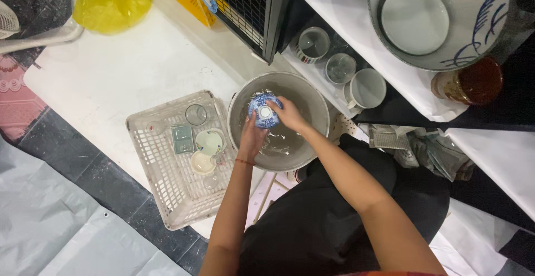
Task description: The person washes various dishes by hand in a bucket of water, rinsing and placing them on a nearby shelf. The items include bowls, cups, and plates, handled one at a time.
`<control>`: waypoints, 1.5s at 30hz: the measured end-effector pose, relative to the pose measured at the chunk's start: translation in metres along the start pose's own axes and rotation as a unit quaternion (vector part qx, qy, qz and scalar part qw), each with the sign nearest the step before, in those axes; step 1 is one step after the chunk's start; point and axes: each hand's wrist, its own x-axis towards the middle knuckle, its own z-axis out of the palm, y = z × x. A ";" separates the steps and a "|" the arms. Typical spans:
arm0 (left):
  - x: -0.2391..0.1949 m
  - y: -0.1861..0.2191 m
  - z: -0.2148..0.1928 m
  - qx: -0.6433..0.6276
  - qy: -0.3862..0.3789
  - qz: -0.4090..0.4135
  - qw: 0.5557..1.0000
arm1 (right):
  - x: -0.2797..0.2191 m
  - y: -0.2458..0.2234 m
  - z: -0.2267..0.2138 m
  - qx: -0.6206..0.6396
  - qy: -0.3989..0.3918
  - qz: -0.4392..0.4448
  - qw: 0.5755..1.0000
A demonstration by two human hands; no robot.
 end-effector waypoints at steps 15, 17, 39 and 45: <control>0.013 -0.017 -0.041 -0.017 0.164 0.031 0.986 | -0.002 0.100 -0.014 0.227 -0.251 0.479 0.810; 0.015 -0.023 -0.051 0.008 0.168 0.022 0.985 | 0.010 0.078 -0.008 0.277 -0.335 0.456 0.777; -0.003 0.007 -0.004 -0.065 -0.006 -0.070 0.995 | -0.022 -0.086 0.010 -0.231 -0.023 -0.003 0.973; -0.010 0.017 0.003 -0.115 -0.024 0.000 0.993 | -0.014 -0.106 0.005 -0.022 -0.100 0.040 0.994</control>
